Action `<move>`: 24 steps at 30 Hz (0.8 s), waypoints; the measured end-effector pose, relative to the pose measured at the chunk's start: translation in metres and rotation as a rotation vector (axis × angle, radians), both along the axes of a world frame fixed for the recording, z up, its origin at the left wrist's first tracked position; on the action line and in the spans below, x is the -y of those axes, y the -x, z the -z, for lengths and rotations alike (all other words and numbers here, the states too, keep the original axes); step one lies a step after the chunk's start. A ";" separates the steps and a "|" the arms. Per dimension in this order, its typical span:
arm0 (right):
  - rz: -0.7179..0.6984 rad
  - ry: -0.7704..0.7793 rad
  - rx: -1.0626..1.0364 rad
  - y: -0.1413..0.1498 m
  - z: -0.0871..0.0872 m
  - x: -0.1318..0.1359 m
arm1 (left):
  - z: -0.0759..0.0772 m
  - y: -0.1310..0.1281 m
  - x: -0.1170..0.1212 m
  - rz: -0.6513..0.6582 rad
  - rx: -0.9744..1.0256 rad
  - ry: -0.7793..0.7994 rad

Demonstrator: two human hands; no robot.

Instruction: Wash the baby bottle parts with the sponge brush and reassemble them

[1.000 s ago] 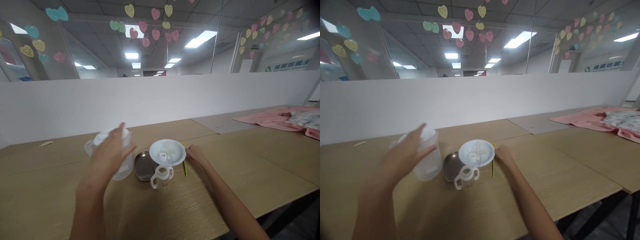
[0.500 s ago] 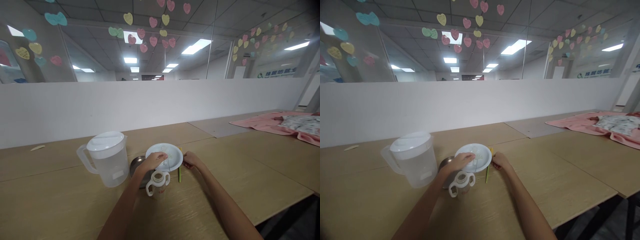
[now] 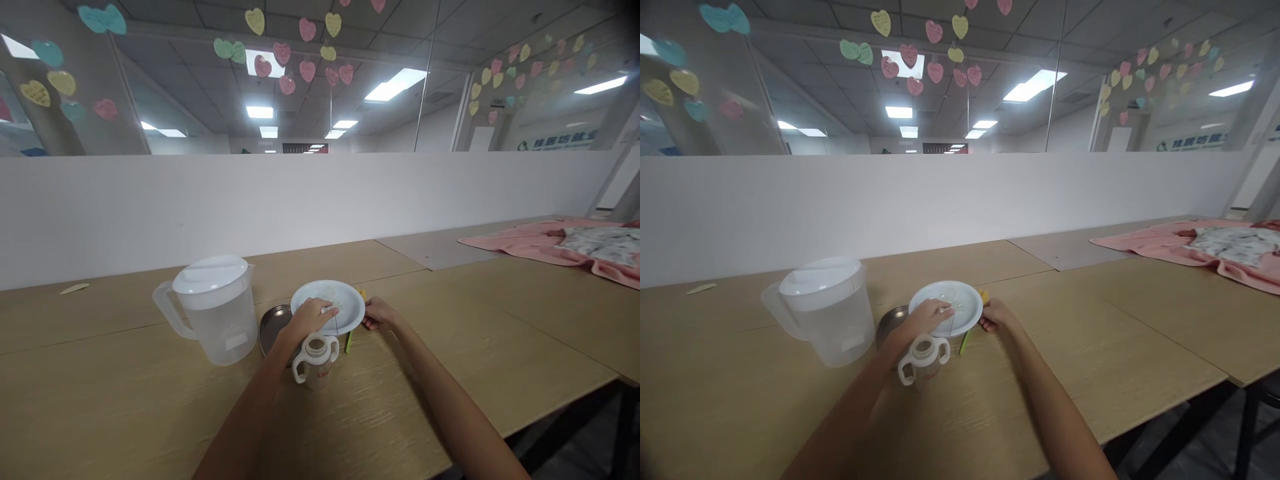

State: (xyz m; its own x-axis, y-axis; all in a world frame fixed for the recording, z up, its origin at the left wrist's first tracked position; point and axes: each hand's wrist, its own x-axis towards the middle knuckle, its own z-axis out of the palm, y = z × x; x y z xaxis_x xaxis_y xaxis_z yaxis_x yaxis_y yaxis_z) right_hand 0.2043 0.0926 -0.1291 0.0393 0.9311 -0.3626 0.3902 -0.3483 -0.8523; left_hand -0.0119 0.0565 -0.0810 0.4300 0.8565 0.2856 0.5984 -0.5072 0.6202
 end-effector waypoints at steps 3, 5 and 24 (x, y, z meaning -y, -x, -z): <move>0.038 0.017 -0.068 0.000 0.002 0.000 | -0.004 -0.002 -0.002 -0.069 0.093 -0.047; 0.054 0.025 -0.114 -0.002 0.003 -0.001 | -0.008 -0.002 -0.004 -0.131 0.174 -0.079; 0.406 -0.512 -0.197 -0.018 -0.023 0.008 | -0.079 0.001 0.040 -0.043 1.087 0.468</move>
